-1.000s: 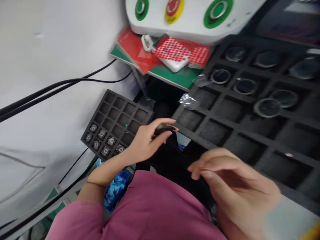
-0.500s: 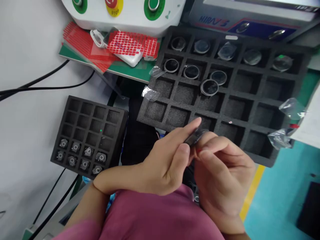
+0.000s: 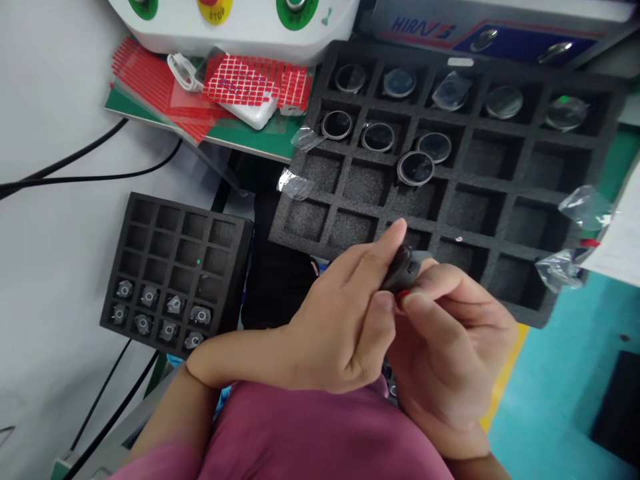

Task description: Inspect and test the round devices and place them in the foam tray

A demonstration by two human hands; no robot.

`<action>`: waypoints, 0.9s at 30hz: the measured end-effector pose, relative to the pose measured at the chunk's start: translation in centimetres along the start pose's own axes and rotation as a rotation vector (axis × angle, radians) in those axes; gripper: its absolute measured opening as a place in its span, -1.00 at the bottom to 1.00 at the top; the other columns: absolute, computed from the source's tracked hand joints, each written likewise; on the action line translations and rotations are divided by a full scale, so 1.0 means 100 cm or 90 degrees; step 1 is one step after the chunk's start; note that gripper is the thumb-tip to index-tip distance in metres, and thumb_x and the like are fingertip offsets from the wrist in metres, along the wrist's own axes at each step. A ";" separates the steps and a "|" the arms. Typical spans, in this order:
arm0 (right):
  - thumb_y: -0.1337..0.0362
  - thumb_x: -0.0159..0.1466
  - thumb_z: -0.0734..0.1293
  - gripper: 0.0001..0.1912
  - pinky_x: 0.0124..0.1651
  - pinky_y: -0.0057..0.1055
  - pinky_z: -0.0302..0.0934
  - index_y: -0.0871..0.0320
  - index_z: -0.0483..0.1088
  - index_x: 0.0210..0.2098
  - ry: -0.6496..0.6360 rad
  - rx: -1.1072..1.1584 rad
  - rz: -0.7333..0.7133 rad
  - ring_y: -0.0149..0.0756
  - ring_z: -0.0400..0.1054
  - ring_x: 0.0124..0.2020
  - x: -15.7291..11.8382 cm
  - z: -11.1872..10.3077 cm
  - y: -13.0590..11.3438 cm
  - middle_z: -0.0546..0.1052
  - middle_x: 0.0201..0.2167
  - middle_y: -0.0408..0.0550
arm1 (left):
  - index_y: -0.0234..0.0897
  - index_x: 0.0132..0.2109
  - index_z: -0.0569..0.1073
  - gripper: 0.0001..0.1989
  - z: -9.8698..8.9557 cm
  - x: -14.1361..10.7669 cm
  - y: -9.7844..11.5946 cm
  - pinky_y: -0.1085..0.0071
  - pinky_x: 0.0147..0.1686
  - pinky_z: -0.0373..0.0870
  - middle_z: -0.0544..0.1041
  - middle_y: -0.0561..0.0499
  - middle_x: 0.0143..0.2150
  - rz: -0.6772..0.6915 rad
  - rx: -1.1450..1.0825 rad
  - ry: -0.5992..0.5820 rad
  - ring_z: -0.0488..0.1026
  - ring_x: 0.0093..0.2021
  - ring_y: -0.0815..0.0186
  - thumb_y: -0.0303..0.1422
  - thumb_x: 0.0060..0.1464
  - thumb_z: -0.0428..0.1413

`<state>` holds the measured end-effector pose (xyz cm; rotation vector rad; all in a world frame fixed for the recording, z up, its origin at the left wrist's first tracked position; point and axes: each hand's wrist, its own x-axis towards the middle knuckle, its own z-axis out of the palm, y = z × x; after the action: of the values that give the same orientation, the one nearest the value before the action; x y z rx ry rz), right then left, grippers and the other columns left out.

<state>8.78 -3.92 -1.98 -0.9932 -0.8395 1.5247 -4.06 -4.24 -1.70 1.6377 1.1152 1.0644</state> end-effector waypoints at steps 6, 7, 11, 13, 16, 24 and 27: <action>0.45 0.28 0.40 -0.81 -0.32 -0.56 0.24 0.11 0.50 -0.44 0.001 0.015 -0.022 -0.46 0.25 -0.42 0.003 0.001 0.002 0.39 -0.50 -0.17 | -0.38 0.40 0.15 -0.49 0.003 0.001 -0.002 0.16 0.18 0.46 0.46 -0.30 0.20 0.020 0.028 0.017 0.46 0.19 0.10 -0.35 0.39 -0.18; 0.45 0.27 0.40 -0.81 -0.33 -0.56 0.23 0.12 0.49 -0.45 0.006 0.016 -0.023 -0.46 0.24 -0.42 0.003 0.001 0.002 0.39 -0.50 -0.17 | -0.37 0.41 0.15 -0.49 0.004 0.001 -0.002 0.16 0.18 0.46 0.46 -0.29 0.20 0.015 0.028 0.017 0.46 0.19 0.10 -0.35 0.39 -0.17; 0.38 0.27 0.44 -0.81 -0.33 -0.50 0.21 0.12 0.47 -0.48 0.027 0.019 -0.010 -0.44 0.22 -0.44 0.005 0.005 0.001 0.37 -0.51 -0.17 | -0.25 0.42 0.16 -0.49 0.005 0.003 0.000 0.11 0.22 0.43 0.46 -0.20 0.23 -0.003 0.006 0.027 0.46 0.19 0.09 -0.36 0.39 -0.17; 0.32 0.26 0.47 -0.78 -0.29 -0.44 0.22 0.12 0.44 -0.50 0.029 0.026 0.006 -0.43 0.20 -0.46 0.005 0.007 -0.001 0.35 -0.51 -0.18 | -0.25 0.44 0.16 -0.48 0.006 0.004 0.000 0.11 0.22 0.42 0.47 -0.18 0.22 0.002 0.011 0.034 0.49 0.16 0.09 -0.34 0.39 -0.17; 0.25 0.25 0.50 -0.71 -0.25 -0.37 0.25 0.11 0.38 -0.52 0.004 0.040 0.023 -0.41 0.16 -0.49 0.005 0.007 -0.002 0.31 -0.56 -0.20 | -0.21 0.46 0.15 -0.47 0.006 0.004 -0.001 0.14 0.16 0.46 0.48 -0.16 0.20 0.009 0.028 0.048 0.50 0.12 0.11 -0.27 0.42 -0.20; 0.27 0.22 0.55 -0.55 -0.37 -0.56 0.22 0.15 0.19 -0.50 0.018 0.115 0.043 -0.50 0.14 -0.52 0.004 0.009 0.002 0.26 -0.57 -0.28 | -0.25 0.44 0.17 -0.50 0.002 0.005 -0.001 0.16 0.23 0.41 0.39 -0.18 0.33 0.033 0.004 0.019 0.42 0.24 0.15 -0.28 0.46 -0.21; 0.22 0.30 0.49 -0.70 -0.38 -0.51 0.31 0.11 0.32 -0.43 -0.032 0.077 0.001 -0.44 0.27 -0.49 0.006 0.004 0.002 0.35 -0.52 -0.24 | -0.18 0.41 0.25 -0.52 -0.006 0.007 0.003 0.21 0.17 0.46 0.47 -0.09 0.27 -0.071 -0.068 0.038 0.47 0.17 0.17 -0.21 0.46 -0.17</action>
<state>8.29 -3.34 -2.09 -0.8706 -0.7713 1.5879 -4.38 -3.53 -1.10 1.4526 1.1545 1.0876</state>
